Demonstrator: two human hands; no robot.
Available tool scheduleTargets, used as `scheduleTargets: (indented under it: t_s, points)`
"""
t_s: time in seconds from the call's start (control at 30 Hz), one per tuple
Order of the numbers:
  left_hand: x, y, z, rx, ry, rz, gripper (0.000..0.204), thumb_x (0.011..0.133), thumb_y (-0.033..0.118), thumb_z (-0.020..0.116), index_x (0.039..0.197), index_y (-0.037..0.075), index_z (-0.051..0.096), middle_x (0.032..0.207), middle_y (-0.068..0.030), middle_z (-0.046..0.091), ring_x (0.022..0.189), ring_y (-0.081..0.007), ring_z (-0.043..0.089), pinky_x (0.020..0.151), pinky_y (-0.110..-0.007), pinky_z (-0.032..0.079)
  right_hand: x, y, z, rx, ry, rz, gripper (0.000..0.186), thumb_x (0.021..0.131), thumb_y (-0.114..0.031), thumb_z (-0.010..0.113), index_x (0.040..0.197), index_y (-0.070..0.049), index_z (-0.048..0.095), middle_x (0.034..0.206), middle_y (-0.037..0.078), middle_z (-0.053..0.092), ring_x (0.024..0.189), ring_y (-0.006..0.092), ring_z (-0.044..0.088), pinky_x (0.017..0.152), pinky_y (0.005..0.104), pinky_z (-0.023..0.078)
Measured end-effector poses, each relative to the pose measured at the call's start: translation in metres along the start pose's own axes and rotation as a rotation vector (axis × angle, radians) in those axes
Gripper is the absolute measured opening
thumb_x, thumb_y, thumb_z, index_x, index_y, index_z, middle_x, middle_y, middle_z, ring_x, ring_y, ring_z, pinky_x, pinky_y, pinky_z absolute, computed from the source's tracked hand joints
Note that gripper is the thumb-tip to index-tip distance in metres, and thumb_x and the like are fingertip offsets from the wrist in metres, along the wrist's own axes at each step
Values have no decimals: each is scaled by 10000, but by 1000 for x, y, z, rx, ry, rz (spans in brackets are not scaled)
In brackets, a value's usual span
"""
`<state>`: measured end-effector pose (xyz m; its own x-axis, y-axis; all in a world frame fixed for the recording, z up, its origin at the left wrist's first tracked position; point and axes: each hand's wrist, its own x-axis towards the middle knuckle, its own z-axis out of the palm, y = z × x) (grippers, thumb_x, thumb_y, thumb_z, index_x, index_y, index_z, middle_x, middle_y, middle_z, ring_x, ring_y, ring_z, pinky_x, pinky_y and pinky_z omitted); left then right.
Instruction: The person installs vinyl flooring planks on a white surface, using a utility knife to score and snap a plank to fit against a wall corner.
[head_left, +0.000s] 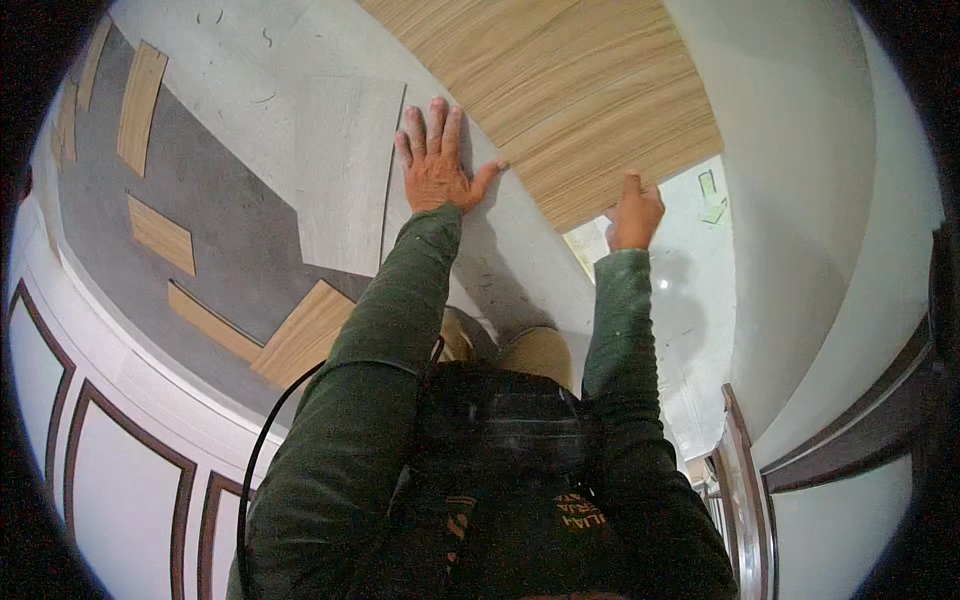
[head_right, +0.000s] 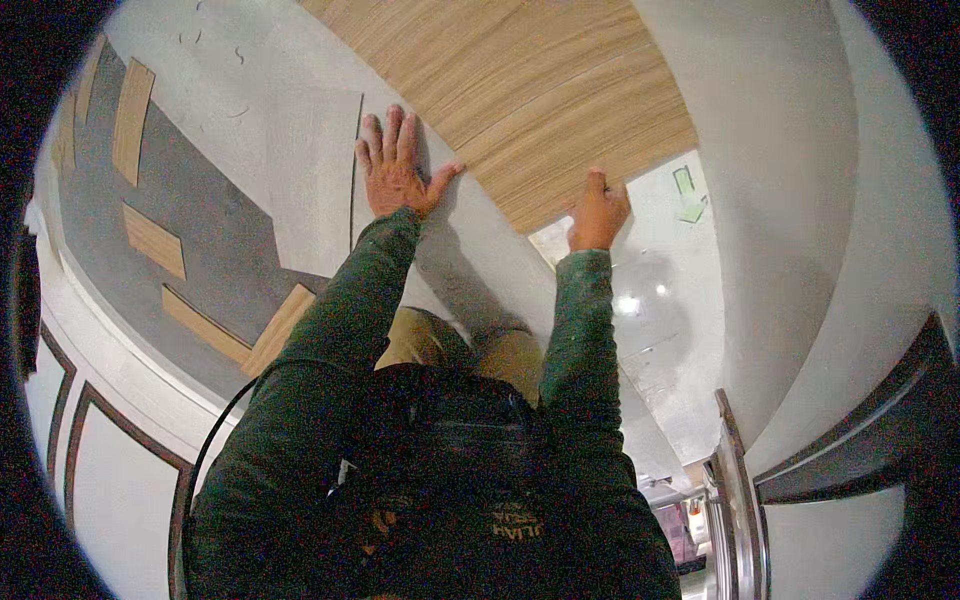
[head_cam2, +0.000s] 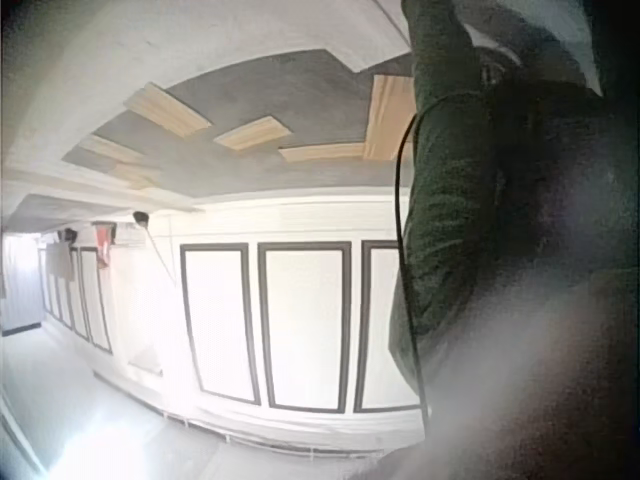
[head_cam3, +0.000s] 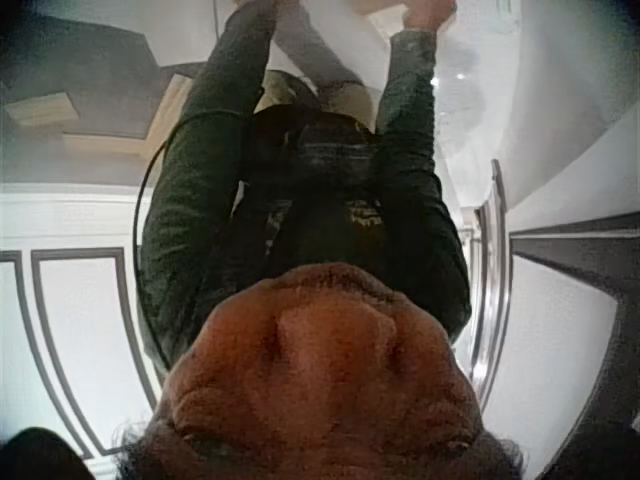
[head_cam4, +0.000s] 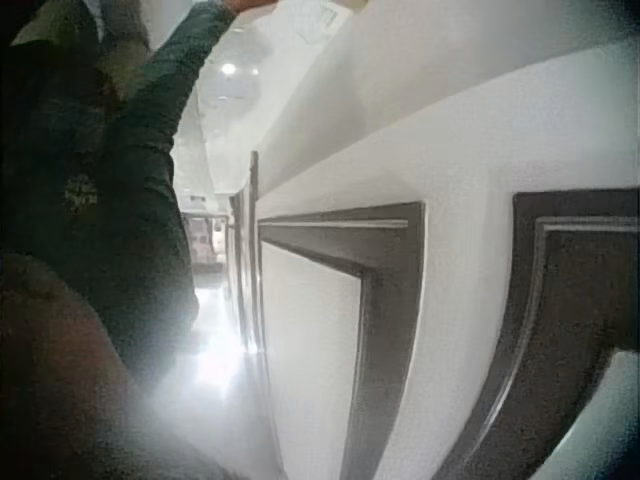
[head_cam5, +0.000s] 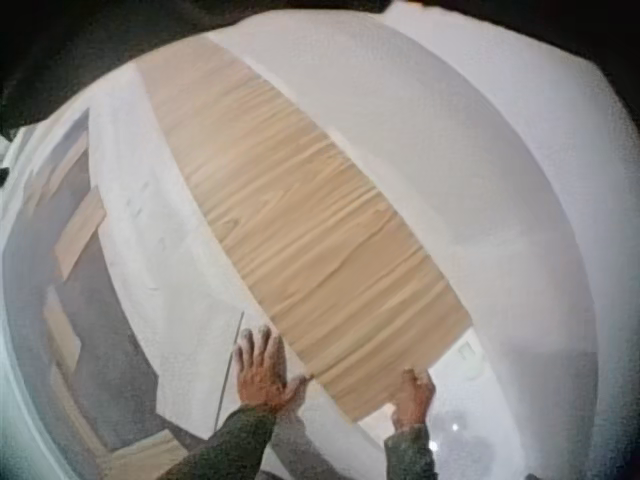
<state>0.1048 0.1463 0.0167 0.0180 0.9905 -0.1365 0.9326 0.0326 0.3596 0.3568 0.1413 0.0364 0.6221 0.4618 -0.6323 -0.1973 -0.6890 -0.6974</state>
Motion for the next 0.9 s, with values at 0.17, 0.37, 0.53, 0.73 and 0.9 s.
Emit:
scheduleTargets:
  t_s: [0.17,0.37,0.53,0.73,0.9]
  points:
    - [0,-2,1,-20,11,1,988,726,730,584,1464,130,316,1542,-128,257,1428,-410,142,1121,-596,80,13,-5,-12,-271,-62,-32,372,859,-264,630,842,106,598,815,187,631,621,206,645,416,322,524]
    - [-1,-2,3,-30,10,-25,985,712,731,598,1462,151,327,1538,-125,267,1430,-411,136,1121,-597,70,10,-21,-11,-417,-104,98,450,871,-324,655,858,117,570,756,180,626,571,232,642,475,325,582]
    - [0,1,1,-6,-5,-27,968,706,728,602,1449,157,357,1539,-125,265,1432,-410,130,1121,-597,83,17,-21,-17,-458,-156,77,451,866,-343,664,822,98,577,670,162,610,490,212,606,441,310,556]
    - [0,1,3,45,-54,-37,944,714,743,575,1453,196,362,1564,-86,204,1447,-379,58,1137,-571,35,32,-35,-22,-917,-150,-124,410,817,-347,711,771,40,585,608,128,616,456,246,585,457,341,473]
    - [-2,-3,7,18,-38,-39,942,715,754,565,1460,218,354,1574,-70,180,1455,-361,26,1143,-564,21,13,-25,0,-866,201,-504,351,792,-338,715,889,-14,623,763,130,678,710,308,652,685,411,509]
